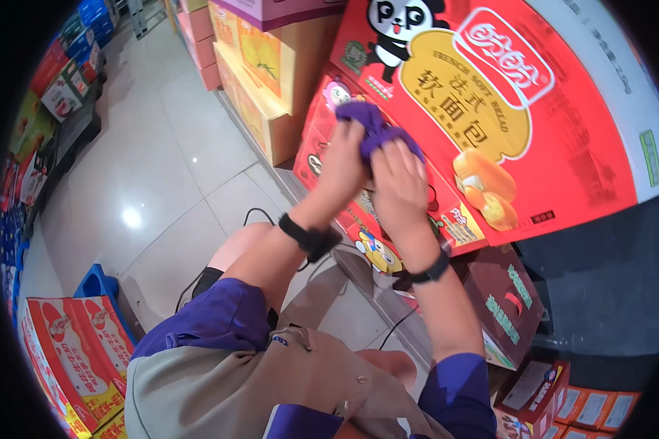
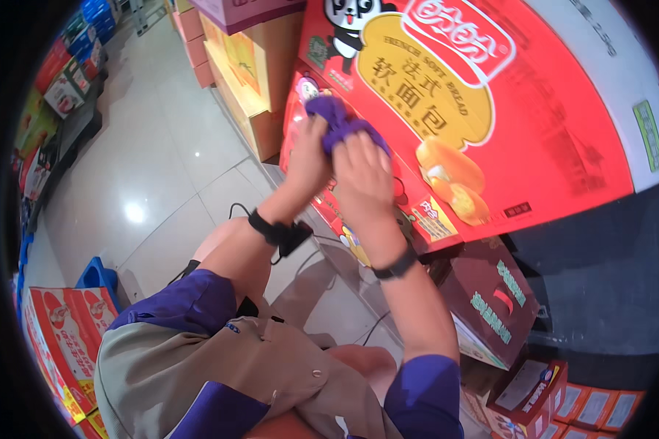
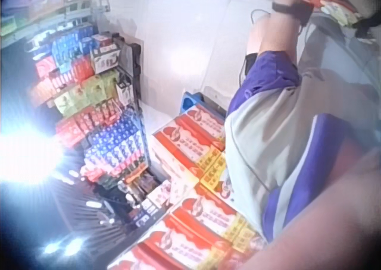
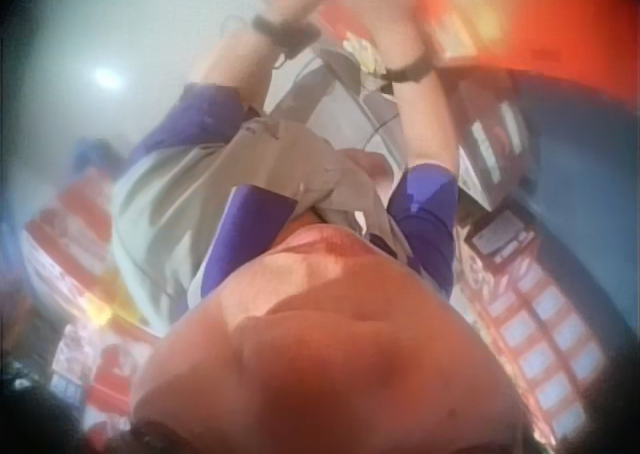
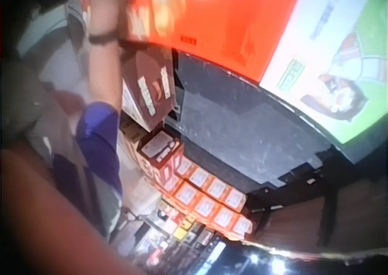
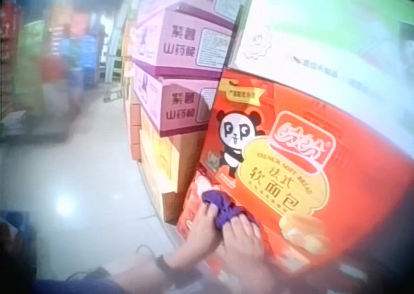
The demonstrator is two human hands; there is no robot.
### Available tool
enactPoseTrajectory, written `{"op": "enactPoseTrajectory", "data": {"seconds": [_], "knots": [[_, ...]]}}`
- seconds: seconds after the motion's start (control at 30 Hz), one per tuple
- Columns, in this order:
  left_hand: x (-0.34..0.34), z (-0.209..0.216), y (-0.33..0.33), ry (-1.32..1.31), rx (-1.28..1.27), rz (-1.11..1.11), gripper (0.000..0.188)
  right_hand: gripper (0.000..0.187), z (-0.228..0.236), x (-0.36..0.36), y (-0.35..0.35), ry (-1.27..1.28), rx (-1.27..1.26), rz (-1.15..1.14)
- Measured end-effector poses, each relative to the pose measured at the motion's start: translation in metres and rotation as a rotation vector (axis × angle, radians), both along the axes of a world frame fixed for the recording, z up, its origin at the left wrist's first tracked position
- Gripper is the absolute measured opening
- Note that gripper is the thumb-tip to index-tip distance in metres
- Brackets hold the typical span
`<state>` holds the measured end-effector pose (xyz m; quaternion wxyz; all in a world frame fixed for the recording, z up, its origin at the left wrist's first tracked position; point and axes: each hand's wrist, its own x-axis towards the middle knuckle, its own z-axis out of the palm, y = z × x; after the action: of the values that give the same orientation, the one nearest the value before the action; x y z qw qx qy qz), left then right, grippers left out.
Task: Using a purple cloth to wipe down various product boxes on store shelves.
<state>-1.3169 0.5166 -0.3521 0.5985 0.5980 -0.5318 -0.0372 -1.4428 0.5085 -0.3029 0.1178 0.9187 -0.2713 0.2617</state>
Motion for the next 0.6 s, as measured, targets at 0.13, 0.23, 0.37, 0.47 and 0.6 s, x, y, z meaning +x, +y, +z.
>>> {"op": "enactPoseTrajectory", "data": {"seconds": [0.13, 0.23, 0.37, 0.47, 0.6], "knots": [[-0.011, -0.011, 0.013, -0.141, 0.035, -0.13, 0.044, 0.033, -0.008, -0.042, 0.023, 0.103, -0.068, -0.049], [0.006, 0.001, -0.006, -0.278, -0.109, 0.085, 0.044, 0.036, -0.013, -0.029, 0.023, 0.124, -0.085, -0.077], [0.043, -0.022, -0.04, -0.221, -0.176, 0.227, 0.056, 0.039, -0.014, 0.017, -0.004, 0.024, -0.094, 0.066], [0.051, -0.071, -0.045, -0.015, -0.174, 0.193, 0.051, 0.037, -0.038, 0.04, -0.017, 0.063, -0.018, 0.132], [0.034, -0.152, -0.042, 0.617, -0.032, 0.005, 0.029, 0.034, -0.101, 0.032, -0.031, 0.199, 0.003, 0.188]]}}
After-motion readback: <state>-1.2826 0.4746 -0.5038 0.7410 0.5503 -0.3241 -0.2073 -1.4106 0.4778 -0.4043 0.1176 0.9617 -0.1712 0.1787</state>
